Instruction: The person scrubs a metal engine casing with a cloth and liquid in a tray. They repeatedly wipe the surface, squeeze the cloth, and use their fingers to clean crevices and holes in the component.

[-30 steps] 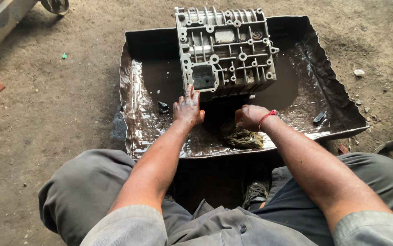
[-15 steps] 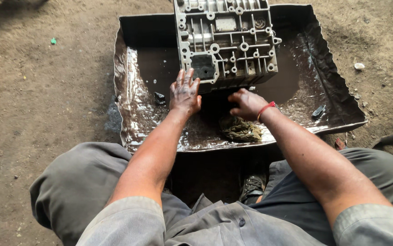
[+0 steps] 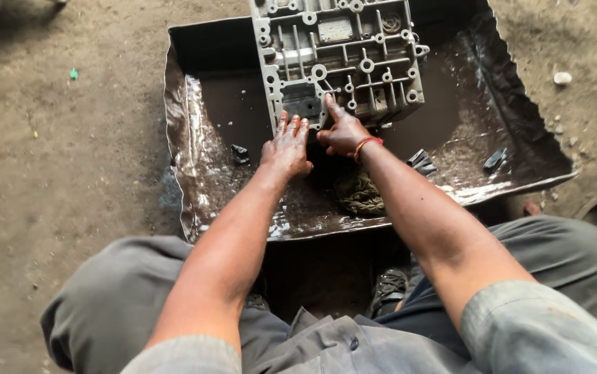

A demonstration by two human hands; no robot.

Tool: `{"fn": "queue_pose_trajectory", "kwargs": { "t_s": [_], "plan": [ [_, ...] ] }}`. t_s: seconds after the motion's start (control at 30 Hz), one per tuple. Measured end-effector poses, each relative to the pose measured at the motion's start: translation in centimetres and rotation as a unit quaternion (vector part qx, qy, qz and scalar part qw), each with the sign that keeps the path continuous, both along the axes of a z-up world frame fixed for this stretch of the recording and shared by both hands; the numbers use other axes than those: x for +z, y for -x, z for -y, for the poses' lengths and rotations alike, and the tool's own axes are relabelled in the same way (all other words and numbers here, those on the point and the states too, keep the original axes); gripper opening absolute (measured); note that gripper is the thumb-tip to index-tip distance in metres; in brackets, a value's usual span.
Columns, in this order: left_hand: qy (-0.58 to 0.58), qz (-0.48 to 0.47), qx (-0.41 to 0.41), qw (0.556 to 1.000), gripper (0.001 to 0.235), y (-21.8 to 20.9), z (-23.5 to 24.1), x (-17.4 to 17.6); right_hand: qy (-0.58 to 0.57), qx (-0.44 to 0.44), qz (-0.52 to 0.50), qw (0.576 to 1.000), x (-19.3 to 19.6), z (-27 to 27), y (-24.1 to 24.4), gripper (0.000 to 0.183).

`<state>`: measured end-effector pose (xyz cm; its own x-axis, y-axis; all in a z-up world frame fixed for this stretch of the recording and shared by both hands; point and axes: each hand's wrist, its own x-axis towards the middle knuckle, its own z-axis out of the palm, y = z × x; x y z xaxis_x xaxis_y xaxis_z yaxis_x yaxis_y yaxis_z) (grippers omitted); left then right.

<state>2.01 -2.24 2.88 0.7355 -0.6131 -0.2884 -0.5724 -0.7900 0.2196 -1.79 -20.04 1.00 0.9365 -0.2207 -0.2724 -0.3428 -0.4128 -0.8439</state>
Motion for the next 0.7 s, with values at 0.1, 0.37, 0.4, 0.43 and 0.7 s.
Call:
{"fn": "queue_pose_trajectory", "kwargs": {
  "t_s": [0.1, 0.37, 0.4, 0.43, 0.7],
  "plan": [
    [0.000, 0.002, -0.017, 1.000, 0.115, -0.7, 0.2, -1.2, 0.061, 0.014, -0.086, 0.994, 1.0, -0.2, 1.2, 0.106],
    [-0.080, 0.041, -0.063, 0.994, 0.104, -1.2, -0.1, -0.5, 0.039, -0.020, -0.117, 0.992, 2.6, -2.9, 3.6, 0.106],
    [-0.088, 0.076, -0.085, 0.990, 0.099, -1.2, -0.3, -0.6, 0.015, -0.025, -0.126, 0.992, 2.4, -3.2, 4.2, 0.104],
    [-0.094, 0.112, -0.109, 0.983, 0.095, -1.6, -0.3, -0.9, 0.131, -0.005, -0.126, 0.983, 2.2, -3.3, 4.5, 0.103],
    [-0.134, 0.085, -0.129, 0.979, 0.046, -5.5, 3.1, -1.4, 0.487, 0.102, -0.121, 0.859, 0.4, -1.8, 4.0, 0.094]
  ]
}}
